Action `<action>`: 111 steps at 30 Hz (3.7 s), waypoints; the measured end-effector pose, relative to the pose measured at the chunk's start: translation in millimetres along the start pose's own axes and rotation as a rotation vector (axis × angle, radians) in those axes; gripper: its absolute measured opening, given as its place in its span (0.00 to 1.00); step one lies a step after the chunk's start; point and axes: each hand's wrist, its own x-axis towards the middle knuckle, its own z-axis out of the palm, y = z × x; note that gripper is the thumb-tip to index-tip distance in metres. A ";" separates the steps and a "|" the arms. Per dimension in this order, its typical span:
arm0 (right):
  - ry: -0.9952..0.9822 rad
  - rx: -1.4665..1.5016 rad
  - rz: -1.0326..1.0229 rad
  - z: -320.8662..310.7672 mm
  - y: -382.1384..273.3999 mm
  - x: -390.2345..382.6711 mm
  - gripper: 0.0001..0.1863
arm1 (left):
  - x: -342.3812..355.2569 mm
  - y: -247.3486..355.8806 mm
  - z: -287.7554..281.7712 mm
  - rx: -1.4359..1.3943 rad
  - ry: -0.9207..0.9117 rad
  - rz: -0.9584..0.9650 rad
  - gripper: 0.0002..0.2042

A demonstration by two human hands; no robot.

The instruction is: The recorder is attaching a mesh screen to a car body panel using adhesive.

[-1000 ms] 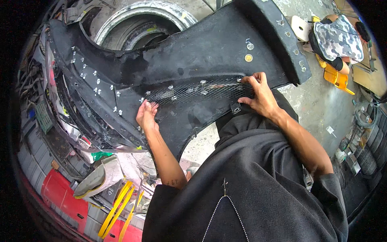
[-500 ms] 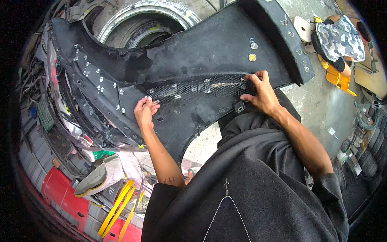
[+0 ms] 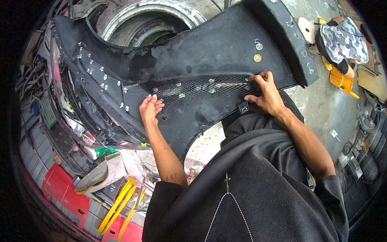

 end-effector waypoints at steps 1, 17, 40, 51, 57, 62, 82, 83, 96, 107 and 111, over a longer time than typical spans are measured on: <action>-0.009 0.004 0.007 0.0 -0.1 0.7 0.36 | 1.0 1.2 -1.6 -0.001 -0.009 -0.030 0.12; -0.034 0.014 -0.004 0.0 7.8 1.5 0.34 | 5.2 17.9 -2.4 0.217 -0.070 -0.091 0.12; -0.025 0.048 -0.038 1.5 15.9 0.9 0.36 | -90.8 -29.3 121.6 1.079 -0.227 1.227 0.26; 0.063 -0.082 -0.189 4.7 30.0 5.3 0.17 | -78.9 -40.8 127.2 1.142 -0.170 1.319 0.25; 0.114 -0.197 -0.274 3.5 26.5 9.6 0.16 | -89.9 -27.4 127.0 1.082 -0.241 1.224 0.24; 0.043 -0.135 -0.151 4.8 35.3 4.9 0.20 | -94.1 -25.7 114.2 1.072 -0.151 1.178 0.23; 0.137 -0.171 -0.106 15.6 44.4 1.6 0.20 | -81.6 -9.5 106.7 1.256 -0.136 1.100 0.25; 0.139 -0.161 -0.105 17.2 45.8 2.6 0.20 | -80.9 -9.9 107.2 1.269 -0.140 1.106 0.25; 0.066 -0.116 -0.189 7.7 47.7 3.7 0.20 | -102.9 -9.3 131.5 1.261 -0.210 1.020 0.26; -0.061 -0.050 -0.221 -8.6 42.8 13.4 0.25 | -117.4 -21.4 146.6 1.234 -0.096 0.982 0.27; -0.122 -0.126 -0.270 -22.2 34.7 15.6 0.31 | -118.3 -22.1 147.9 1.210 -0.092 0.942 0.27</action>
